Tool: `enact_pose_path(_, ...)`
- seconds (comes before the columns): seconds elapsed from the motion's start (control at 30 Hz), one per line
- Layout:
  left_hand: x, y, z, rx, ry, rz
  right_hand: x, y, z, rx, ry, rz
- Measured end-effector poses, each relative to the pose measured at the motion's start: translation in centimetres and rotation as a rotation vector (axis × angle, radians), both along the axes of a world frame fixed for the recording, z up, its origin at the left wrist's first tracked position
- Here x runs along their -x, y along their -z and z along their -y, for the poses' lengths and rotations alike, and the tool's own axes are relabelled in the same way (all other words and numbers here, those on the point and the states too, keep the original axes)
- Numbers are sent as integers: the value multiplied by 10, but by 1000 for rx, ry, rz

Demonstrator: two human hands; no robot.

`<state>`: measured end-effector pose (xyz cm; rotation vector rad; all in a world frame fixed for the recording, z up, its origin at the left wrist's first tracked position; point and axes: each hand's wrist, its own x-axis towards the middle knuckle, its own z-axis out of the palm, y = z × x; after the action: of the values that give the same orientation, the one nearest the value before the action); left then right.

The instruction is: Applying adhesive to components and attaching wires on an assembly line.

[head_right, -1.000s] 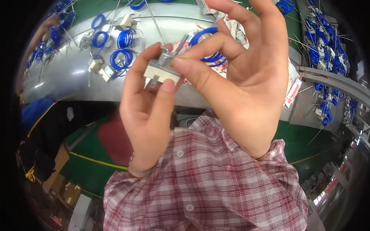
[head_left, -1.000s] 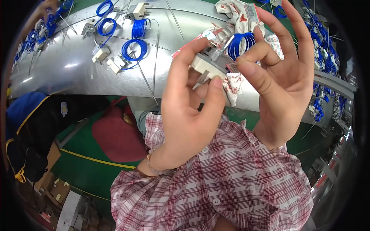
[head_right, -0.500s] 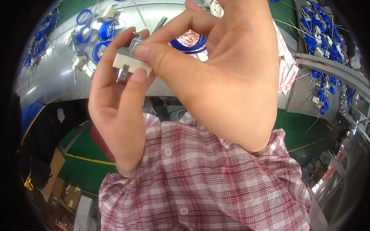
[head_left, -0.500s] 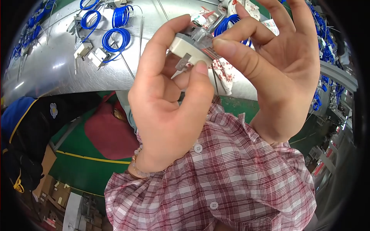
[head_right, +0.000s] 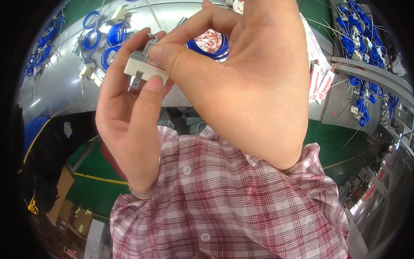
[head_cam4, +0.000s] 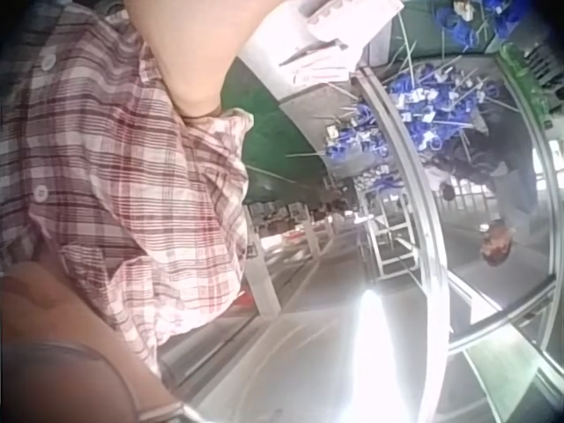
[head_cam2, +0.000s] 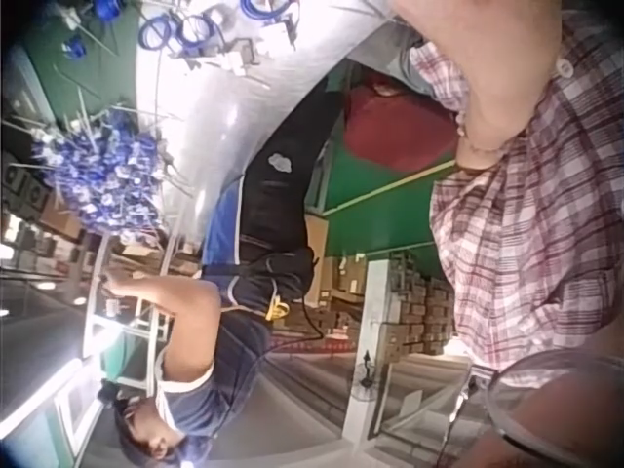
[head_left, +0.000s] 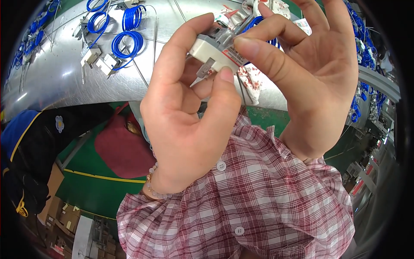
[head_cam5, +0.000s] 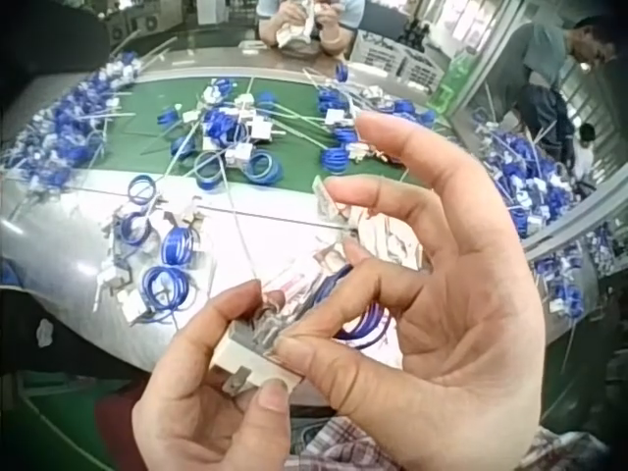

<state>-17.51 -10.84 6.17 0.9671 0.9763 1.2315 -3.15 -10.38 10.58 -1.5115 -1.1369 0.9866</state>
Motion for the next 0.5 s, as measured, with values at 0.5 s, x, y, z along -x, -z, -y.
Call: enact_pose_path(0.5,-6,2,-1,-11,-45,83,24,-2,-5,83,28,-46)
